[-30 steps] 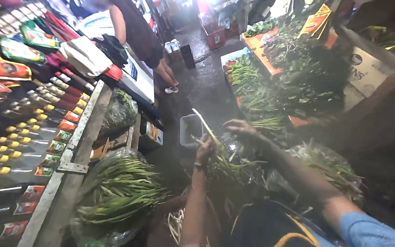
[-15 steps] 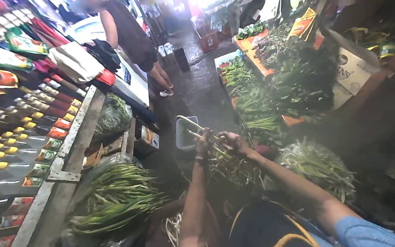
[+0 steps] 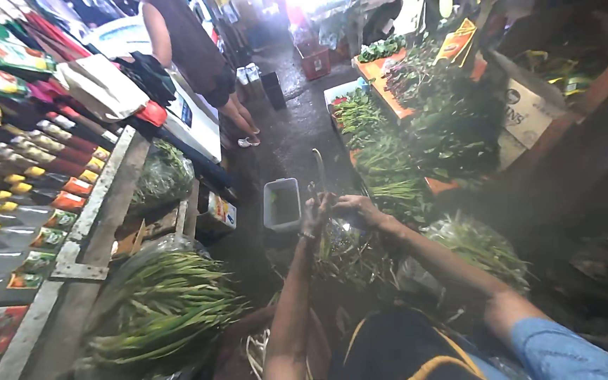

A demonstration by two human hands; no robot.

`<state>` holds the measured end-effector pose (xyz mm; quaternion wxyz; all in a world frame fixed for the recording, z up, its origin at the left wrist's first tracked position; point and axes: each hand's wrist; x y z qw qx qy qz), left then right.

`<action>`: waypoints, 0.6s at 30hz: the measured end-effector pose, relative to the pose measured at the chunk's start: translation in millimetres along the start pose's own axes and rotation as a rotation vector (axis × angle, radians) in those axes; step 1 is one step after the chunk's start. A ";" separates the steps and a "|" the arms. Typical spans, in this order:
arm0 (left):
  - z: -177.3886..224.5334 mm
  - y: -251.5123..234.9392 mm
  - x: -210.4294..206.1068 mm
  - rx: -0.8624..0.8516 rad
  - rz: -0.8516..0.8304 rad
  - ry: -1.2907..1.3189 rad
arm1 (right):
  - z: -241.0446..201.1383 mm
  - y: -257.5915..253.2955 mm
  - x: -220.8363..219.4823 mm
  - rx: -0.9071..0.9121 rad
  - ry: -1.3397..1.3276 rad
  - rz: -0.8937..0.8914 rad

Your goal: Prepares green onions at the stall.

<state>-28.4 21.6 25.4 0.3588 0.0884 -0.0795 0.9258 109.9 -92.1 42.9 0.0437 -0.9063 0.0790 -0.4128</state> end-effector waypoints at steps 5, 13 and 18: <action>13.1 11.4 8.7 0.030 -0.141 0.020 | 2.1 -5.5 9.2 -0.184 -0.193 -0.090; 10.6 19.5 9.7 0.096 0.024 0.002 | -6.0 0.3 -4.8 -0.260 -0.281 0.041; 1.3 21.5 7.3 0.065 0.036 -0.197 | -6.0 2.5 -3.7 -0.246 -0.235 -0.044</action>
Point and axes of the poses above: each hand's wrist, its own y-axis away from the middle knuckle, its own x-axis out of the back of the hand, z = x × y, and after that the axes turned 6 degrees about -x, right-handed
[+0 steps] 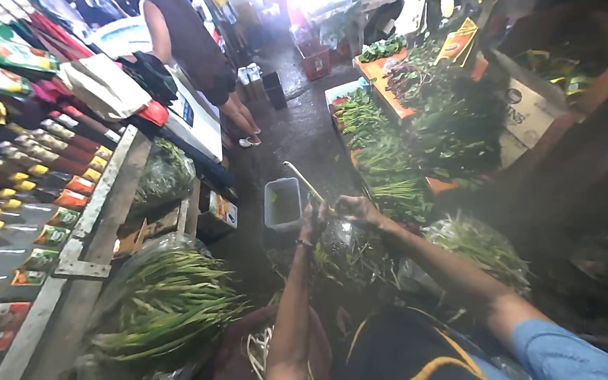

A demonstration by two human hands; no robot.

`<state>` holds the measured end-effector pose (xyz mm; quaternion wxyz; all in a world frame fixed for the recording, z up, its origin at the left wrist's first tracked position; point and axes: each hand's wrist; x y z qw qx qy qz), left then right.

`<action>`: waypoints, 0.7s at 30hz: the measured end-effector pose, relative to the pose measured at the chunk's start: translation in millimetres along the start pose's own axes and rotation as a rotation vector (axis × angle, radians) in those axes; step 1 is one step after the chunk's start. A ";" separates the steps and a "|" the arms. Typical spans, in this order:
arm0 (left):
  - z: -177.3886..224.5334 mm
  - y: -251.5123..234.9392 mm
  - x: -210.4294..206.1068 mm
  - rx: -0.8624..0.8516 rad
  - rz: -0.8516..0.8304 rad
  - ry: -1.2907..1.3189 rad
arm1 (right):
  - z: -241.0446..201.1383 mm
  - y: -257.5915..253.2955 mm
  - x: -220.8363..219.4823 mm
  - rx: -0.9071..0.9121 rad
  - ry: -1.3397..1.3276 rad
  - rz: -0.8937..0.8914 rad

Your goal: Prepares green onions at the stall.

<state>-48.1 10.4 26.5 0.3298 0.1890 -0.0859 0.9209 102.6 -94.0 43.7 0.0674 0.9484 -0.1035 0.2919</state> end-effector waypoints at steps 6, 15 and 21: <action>-2.7 8.2 0.2 0.009 -0.013 0.205 | -2.4 4.2 7.3 0.151 0.383 -0.044; -8.9 21.9 -4.1 0.114 -0.184 0.467 | 2.0 5.7 31.4 0.299 0.477 -0.035; 6.3 25.5 -8.5 0.116 -0.143 0.564 | 5.3 6.0 39.8 0.296 0.354 0.021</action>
Point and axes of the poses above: each hand's wrist, its own y-axis away from the middle knuckle, its own x-axis out of the back of the hand, z = x × y, and after that the axes turned 6 degrees about -x, right-handed
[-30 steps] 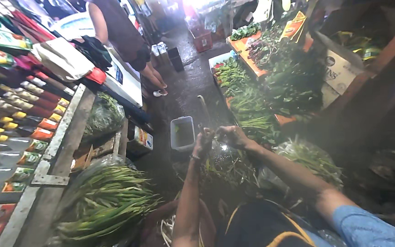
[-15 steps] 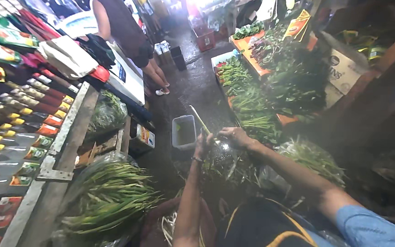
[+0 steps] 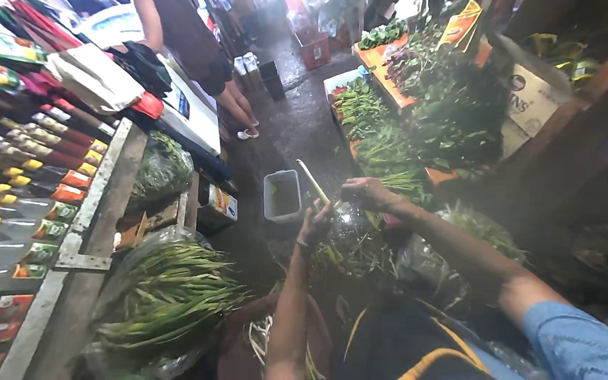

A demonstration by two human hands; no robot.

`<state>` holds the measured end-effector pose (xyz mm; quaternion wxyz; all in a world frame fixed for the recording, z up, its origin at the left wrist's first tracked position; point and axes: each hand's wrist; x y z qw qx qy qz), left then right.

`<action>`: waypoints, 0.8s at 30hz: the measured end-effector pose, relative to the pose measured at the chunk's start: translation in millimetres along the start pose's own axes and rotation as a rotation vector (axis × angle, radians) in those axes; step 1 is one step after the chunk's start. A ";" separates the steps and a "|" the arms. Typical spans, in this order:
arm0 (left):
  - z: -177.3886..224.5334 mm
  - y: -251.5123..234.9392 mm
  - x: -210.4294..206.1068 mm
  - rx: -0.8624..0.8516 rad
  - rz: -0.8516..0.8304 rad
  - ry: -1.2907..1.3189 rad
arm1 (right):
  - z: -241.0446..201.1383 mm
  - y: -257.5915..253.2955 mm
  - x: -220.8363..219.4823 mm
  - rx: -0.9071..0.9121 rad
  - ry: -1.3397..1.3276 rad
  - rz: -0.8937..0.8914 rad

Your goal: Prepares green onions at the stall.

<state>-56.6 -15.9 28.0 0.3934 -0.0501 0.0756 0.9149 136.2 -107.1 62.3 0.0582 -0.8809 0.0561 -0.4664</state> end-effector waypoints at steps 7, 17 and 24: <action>-10.5 13.7 31.2 -0.060 0.002 -0.198 | 39.7 10.0 14.8 -0.221 0.052 0.143; -29.6 101.8 85.0 -0.236 0.332 0.128 | 152.1 146.0 68.5 -0.948 0.275 -0.221; -33.2 149.6 85.3 -0.174 0.536 0.231 | 193.5 273.9 127.7 -1.279 0.282 -0.186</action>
Point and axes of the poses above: each hand's wrist, its own y-axis away from the middle knuckle, its own x-axis out of the back of the hand, z = x × y, and after that the axes turned 6 degrees about -x, right-handed
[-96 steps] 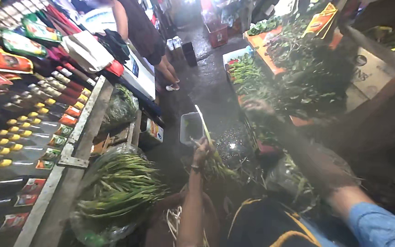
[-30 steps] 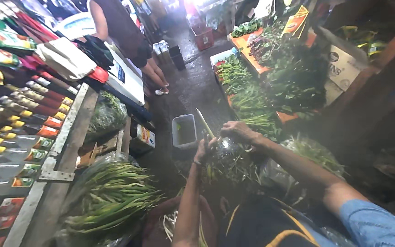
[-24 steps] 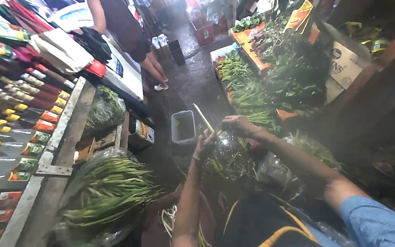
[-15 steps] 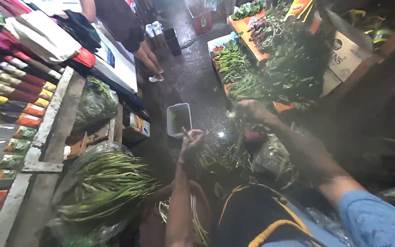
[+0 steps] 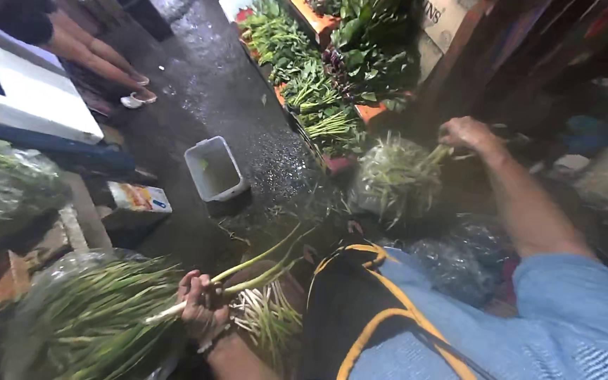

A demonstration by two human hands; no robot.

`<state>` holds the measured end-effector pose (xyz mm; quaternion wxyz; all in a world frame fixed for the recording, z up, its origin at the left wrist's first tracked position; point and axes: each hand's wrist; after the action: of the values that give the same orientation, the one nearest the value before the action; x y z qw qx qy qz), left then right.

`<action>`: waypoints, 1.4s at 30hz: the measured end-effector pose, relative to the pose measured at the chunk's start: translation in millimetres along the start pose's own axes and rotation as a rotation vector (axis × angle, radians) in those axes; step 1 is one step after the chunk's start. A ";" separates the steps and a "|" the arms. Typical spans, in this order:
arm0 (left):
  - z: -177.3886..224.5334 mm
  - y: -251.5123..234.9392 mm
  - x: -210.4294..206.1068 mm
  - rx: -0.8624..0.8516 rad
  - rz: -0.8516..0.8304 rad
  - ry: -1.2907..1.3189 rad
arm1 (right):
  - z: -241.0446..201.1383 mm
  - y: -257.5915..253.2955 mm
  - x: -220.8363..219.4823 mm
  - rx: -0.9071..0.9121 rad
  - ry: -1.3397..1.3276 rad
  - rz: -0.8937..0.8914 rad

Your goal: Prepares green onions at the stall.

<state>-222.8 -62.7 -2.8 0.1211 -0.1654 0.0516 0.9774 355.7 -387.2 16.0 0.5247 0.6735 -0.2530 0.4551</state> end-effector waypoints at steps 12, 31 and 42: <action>-5.9 -4.4 -75.9 0.012 -0.029 -0.005 | -127.5 15.2 -50.8 0.211 0.116 -0.143; -143.1 57.6 -7.3 0.405 0.861 0.342 | -391.9 147.6 -147.8 1.361 -0.282 -0.161; -154.3 77.3 -7.8 0.565 0.585 0.279 | -493.4 311.3 -216.5 1.136 -0.324 -0.922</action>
<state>-187.3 -160.7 -140.5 -0.1285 -0.2346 0.3779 0.8864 -169.6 -54.6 -8.5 0.1901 0.9371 0.2547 0.1446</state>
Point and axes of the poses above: each hand's wrist, its own y-axis away from the middle knuckle, its own x-axis out of the back of the hand, z = x × y, and after that the axes turned 6 degrees about -x, right-handed
